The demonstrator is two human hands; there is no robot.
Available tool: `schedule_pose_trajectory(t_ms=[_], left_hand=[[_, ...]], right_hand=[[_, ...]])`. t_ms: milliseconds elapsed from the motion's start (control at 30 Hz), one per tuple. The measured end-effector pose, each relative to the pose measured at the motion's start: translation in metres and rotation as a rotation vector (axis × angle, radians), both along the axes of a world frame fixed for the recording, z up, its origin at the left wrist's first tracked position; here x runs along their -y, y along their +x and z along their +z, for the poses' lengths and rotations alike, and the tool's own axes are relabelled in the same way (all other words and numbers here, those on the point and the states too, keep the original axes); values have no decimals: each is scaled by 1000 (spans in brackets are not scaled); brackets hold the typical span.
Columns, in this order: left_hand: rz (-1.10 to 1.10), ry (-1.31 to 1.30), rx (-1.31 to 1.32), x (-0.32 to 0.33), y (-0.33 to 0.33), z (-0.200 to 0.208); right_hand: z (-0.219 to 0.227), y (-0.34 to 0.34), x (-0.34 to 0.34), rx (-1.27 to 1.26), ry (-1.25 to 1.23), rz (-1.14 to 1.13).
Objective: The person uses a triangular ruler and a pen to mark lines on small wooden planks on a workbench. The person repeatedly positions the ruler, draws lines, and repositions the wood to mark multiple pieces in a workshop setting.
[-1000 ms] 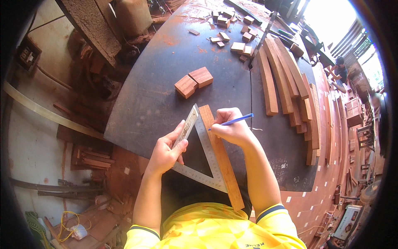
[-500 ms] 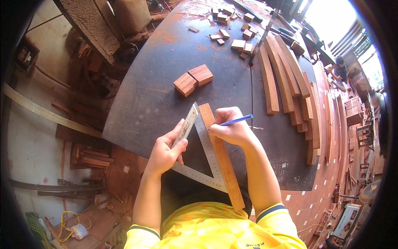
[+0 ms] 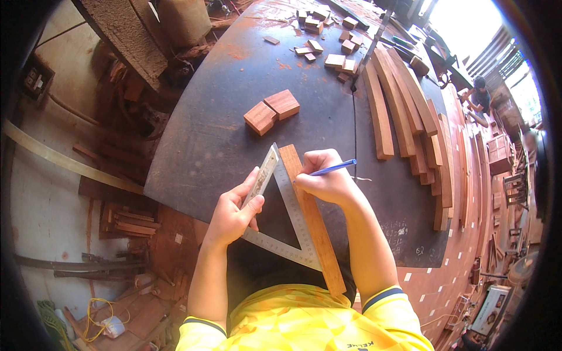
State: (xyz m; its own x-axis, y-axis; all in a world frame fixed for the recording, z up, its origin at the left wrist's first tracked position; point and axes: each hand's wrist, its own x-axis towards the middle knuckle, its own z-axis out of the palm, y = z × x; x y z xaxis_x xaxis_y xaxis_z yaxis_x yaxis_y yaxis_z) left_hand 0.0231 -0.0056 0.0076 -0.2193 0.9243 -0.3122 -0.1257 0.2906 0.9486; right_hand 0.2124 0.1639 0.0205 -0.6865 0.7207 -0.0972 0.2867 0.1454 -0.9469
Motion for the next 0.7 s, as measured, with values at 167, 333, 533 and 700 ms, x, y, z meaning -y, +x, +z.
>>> schedule_pose_trajectory(t_ms=[167,333,533,700], left_hand=[[2,1,1,0,1,0],[8,23,8,0,2,-2],[-1,73,71,4,-4,-7],[18,139,304,10,-18,-14]], right_hand=[[-1,1,0,0,9,4],[-8,5,-5,-36,-39,30],[-14,9,-11,-193,-184,-109],[-5,22,-21,-352,-244,-334]])
